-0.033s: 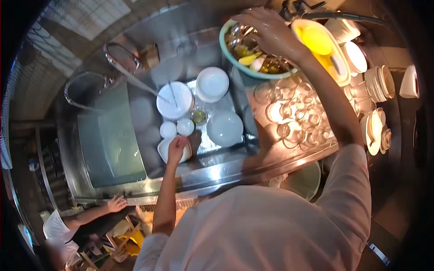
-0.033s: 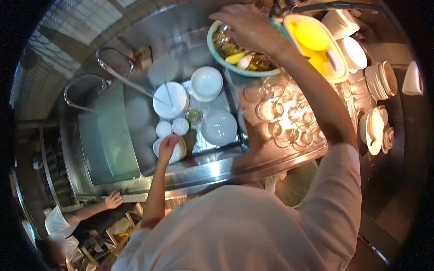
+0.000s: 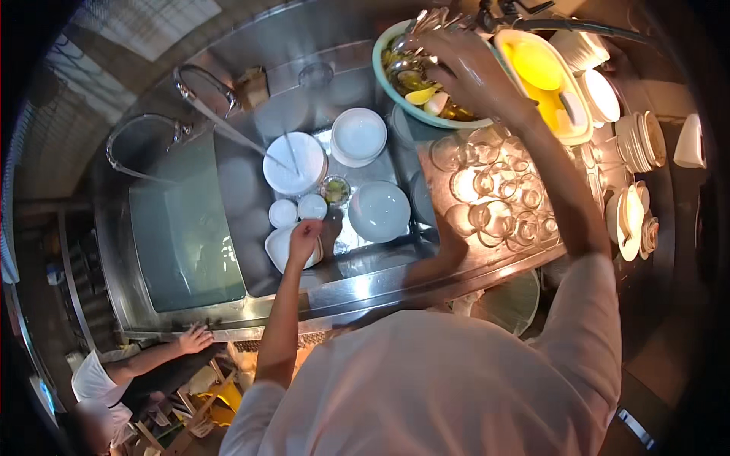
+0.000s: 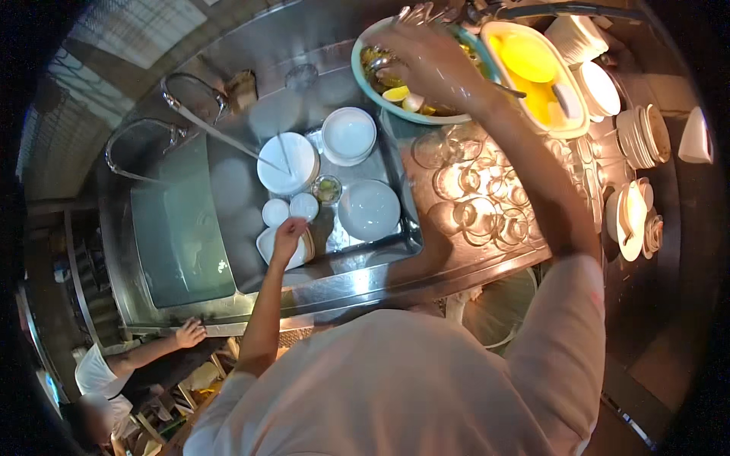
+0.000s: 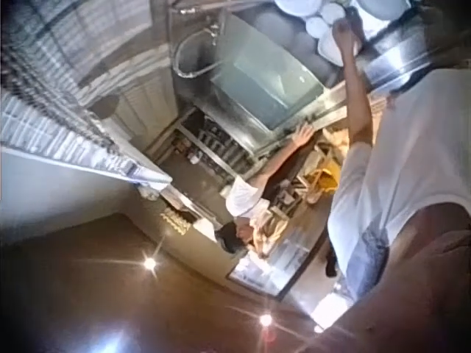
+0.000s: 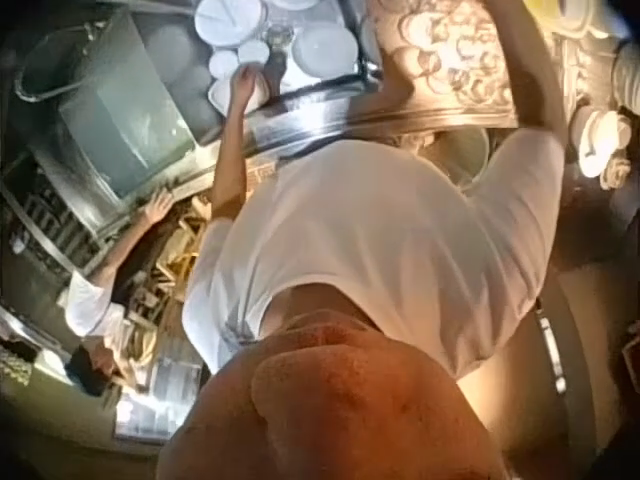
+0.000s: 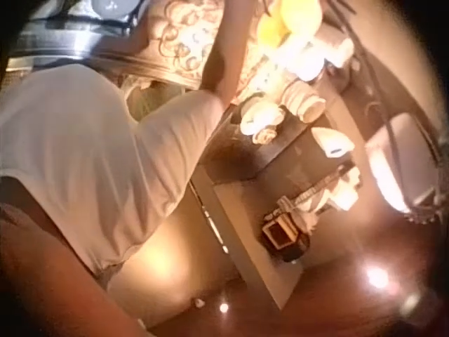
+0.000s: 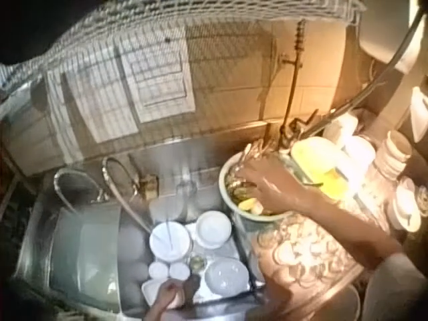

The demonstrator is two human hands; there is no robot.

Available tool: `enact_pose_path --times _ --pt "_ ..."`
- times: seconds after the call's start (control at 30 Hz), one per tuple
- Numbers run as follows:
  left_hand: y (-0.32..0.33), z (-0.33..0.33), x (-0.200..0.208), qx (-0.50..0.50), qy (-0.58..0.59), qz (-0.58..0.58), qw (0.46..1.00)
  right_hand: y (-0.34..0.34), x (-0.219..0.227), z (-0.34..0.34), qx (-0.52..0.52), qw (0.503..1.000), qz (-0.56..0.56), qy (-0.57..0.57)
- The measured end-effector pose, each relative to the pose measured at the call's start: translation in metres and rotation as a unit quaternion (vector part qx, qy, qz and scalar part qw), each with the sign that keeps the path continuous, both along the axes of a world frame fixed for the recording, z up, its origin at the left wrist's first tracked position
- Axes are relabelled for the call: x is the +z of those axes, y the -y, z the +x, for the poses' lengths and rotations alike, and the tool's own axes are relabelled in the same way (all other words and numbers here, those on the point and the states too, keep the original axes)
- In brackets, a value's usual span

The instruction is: Scrape leftover food from plates into a bin and then wash the dishes in a sink.

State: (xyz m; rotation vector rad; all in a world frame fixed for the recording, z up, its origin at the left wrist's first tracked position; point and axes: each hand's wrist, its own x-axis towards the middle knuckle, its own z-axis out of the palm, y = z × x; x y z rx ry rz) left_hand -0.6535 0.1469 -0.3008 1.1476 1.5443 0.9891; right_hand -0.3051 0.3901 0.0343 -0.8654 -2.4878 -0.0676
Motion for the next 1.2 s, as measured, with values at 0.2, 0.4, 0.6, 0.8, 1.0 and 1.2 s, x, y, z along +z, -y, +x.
enact_pose_path --times 0.2,0.4,0.6,0.8,1.0,1.2 --pt "-0.058 0.051 -0.168 -0.181 -0.199 -0.187 0.945 0.21 -0.137 0.016 -0.096 0.905 -0.407 -0.08" --pt "-0.048 0.087 -0.215 -0.152 -0.214 -0.159 0.952 0.328 -0.188 -0.019 -0.312 0.894 -0.317 0.062" --pt "-0.079 0.065 -0.157 -0.204 -0.287 0.014 0.936 0.269 -0.212 -0.062 -0.311 0.897 -0.313 -0.016" --pt "-0.144 -0.01 -0.097 -0.229 -0.312 0.162 0.908 0.177 -0.348 -0.082 -0.281 0.856 -0.432 0.039" --pt "-0.187 -0.087 0.01 -0.104 -0.435 0.11 0.888 0.107 -0.463 -0.077 -0.36 0.793 -0.46 0.176" --pt "-0.19 -0.138 0.049 -0.098 -0.517 0.079 0.847 0.051 -0.492 -0.102 -0.241 0.746 -0.592 0.186"
